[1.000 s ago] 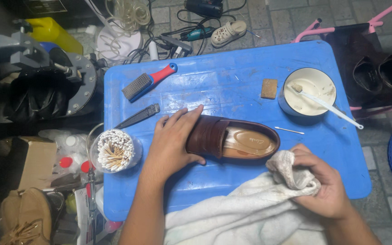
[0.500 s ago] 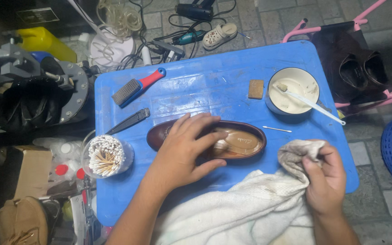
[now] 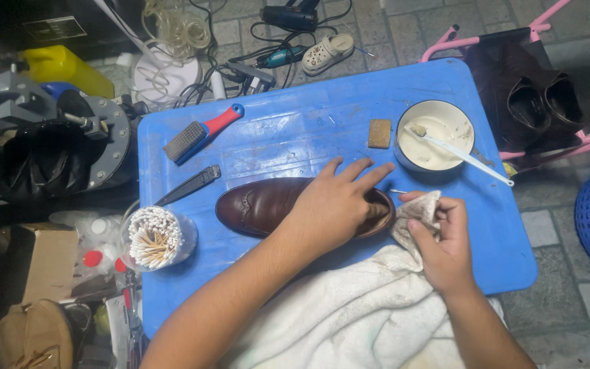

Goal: The person applies a white paste to the interior of a brown leather shoe using a small brush, then wipes the interior with a cloth. The person repeats the process on the second shoe.

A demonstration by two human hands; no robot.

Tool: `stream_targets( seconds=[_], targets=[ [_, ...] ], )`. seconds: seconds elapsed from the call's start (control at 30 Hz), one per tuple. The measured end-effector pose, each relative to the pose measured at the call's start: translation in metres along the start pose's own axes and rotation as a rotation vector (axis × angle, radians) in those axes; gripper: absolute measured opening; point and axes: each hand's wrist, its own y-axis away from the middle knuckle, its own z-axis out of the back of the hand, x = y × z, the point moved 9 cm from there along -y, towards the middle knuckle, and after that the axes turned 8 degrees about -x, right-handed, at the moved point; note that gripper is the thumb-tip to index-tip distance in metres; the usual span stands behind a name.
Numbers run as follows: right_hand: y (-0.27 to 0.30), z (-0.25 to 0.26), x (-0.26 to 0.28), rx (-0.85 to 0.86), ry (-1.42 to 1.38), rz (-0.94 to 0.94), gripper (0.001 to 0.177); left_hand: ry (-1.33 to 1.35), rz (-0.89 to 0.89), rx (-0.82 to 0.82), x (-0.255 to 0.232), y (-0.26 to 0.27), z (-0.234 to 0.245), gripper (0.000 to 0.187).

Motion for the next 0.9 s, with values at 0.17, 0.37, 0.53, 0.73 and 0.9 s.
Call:
stream_targets(
  seconds=[0.17, 0.37, 0.53, 0.73, 0.9],
  targets=[
    [-0.001, -0.010, -0.009, 0.110, 0.074, -0.045, 0.049, -0.016, 0.102, -0.012, 0.005, 0.005, -0.011, 0.019],
    [0.002, -0.006, -0.011, 0.068, 0.104, -0.027, 0.046, 0.125, 0.123, -0.140, 0.004, 0.005, 0.008, 0.014],
    [0.002, -0.002, 0.005, 0.041, 0.245, 0.116, 0.032, 0.312, 0.280, -0.349, 0.020, 0.033, 0.071, 0.015],
    [0.006, 0.012, 0.002, -0.094, 0.365, 0.112, 0.034, 0.302, 0.362, -0.372, 0.018, 0.056, 0.088, 0.016],
    [0.005, 0.009, -0.009, -0.053, 0.132, 0.039, 0.054, 0.351, 0.068, -0.142, -0.016, 0.039, 0.040, 0.040]
  ],
)
